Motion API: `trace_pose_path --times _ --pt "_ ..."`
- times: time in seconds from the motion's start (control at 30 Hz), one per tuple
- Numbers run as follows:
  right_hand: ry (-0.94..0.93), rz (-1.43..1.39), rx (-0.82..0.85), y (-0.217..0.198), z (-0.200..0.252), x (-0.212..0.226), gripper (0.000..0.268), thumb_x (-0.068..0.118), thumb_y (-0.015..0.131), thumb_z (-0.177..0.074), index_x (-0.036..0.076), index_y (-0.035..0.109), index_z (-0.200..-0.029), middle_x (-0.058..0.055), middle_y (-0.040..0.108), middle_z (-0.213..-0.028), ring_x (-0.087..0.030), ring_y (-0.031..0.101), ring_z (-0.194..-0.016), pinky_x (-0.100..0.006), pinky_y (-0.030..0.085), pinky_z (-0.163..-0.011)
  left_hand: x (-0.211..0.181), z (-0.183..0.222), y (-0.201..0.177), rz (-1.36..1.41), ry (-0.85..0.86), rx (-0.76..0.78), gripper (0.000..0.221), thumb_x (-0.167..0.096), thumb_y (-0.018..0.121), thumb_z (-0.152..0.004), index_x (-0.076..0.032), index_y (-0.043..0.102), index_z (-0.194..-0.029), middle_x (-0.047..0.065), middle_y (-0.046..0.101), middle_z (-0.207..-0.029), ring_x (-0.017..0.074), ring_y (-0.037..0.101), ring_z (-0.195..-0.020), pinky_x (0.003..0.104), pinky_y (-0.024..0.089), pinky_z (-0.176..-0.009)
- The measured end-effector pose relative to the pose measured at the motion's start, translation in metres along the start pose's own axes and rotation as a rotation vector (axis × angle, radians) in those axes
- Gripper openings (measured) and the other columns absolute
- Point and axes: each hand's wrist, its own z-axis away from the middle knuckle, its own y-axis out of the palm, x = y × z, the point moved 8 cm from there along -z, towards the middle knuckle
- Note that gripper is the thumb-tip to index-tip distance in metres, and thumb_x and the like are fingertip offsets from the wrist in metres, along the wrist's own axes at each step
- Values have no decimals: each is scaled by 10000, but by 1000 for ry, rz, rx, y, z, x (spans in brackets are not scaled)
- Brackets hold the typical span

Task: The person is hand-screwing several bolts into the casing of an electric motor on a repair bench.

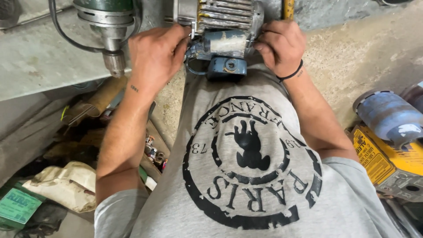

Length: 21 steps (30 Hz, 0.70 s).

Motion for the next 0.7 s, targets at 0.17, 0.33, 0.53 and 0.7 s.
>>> trace_pose_path --times 0.17,0.33,0.53,0.7 --pt "174 37 68 8 1 -5 289 243 502 -1125 6 627 -1016 -177 647 -1024 -320 624 -941 -426 525 -753 5 2 6 -36 -2 36 143 -102 851 -994 -188 736 -998 -64 674 -673 82 635 -547 249 655 -604" --pt "569 -159 1 3 -21 -26 393 363 422 -1156 19 609 -1145 -131 612 -987 -260 564 -855 -394 415 -709 7 3 7 -6 -19 38 138 -128 869 -1018 -189 745 -1013 -52 713 -709 86 673 -583 262 649 -618" --pt "336 -370 245 15 -13 -24 697 518 489 -1050 -89 547 -1388 -303 561 -1425 -463 531 -1353 -618 409 -1179 14 4 13 34 -48 47 107 -168 877 -1037 -183 776 -1068 -58 645 -654 63 602 -534 241 586 -549" --pt "305 -381 146 13 -24 -29 322 223 584 -1123 -83 669 -1172 -288 675 -1264 -438 636 -1239 -557 495 -1111 11 1 9 36 -26 41 122 -167 881 -1021 -189 761 -1035 -41 760 -771 80 701 -612 250 629 -597"
